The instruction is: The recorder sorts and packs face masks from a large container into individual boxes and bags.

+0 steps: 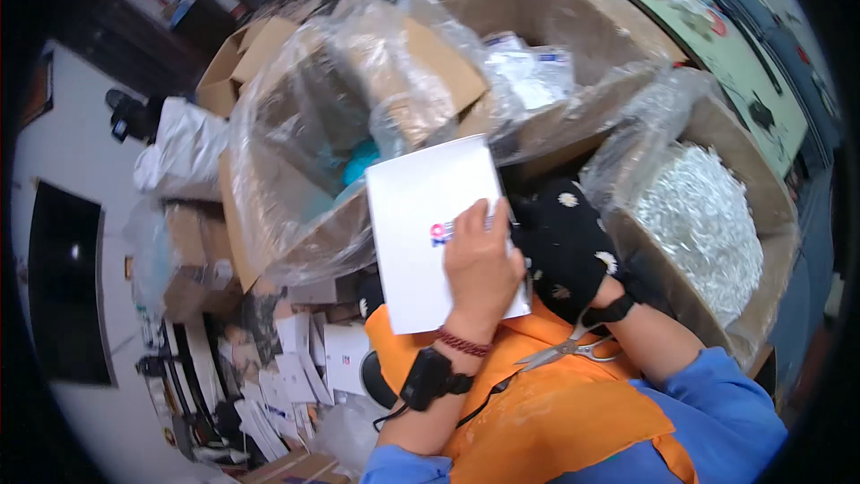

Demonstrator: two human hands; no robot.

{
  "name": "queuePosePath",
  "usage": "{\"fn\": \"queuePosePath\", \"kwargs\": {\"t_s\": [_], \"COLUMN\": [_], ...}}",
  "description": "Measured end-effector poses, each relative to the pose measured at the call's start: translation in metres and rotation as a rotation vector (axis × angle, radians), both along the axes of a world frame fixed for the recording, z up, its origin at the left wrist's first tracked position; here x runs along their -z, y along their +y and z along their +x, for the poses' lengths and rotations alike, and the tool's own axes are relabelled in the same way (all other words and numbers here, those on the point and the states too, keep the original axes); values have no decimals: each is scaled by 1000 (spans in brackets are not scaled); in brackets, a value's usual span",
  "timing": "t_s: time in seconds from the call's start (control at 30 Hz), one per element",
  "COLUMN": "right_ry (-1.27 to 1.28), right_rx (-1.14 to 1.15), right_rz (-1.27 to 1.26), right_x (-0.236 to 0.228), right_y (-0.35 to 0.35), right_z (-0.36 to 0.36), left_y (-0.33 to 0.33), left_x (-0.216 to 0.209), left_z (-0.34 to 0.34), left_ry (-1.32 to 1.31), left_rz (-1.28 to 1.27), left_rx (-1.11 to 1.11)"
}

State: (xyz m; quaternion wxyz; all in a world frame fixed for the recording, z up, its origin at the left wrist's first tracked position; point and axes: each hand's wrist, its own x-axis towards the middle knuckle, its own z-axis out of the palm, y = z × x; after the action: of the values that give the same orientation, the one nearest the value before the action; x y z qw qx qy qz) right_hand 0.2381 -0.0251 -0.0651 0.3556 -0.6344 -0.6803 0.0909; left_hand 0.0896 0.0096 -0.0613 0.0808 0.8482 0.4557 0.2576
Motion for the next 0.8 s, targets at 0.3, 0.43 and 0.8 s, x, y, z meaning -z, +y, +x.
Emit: {"fn": "queuePosePath", "kwargs": {"t_s": [0.3,0.43,0.8], "right_ry": [-3,101,227], "right_rx": [33,17,15], "right_rz": [-34,-52,-55], "right_x": [16,25,16], "right_y": [-22,-2,21], "right_z": [5,-14,-33], "left_y": [0,6,35], "left_x": [40,42,69], "left_z": [28,24,61], "left_ry": [-316,-164,-186], "left_rz": [-87,-74,-41], "left_rx": [72,-6,-160]}}
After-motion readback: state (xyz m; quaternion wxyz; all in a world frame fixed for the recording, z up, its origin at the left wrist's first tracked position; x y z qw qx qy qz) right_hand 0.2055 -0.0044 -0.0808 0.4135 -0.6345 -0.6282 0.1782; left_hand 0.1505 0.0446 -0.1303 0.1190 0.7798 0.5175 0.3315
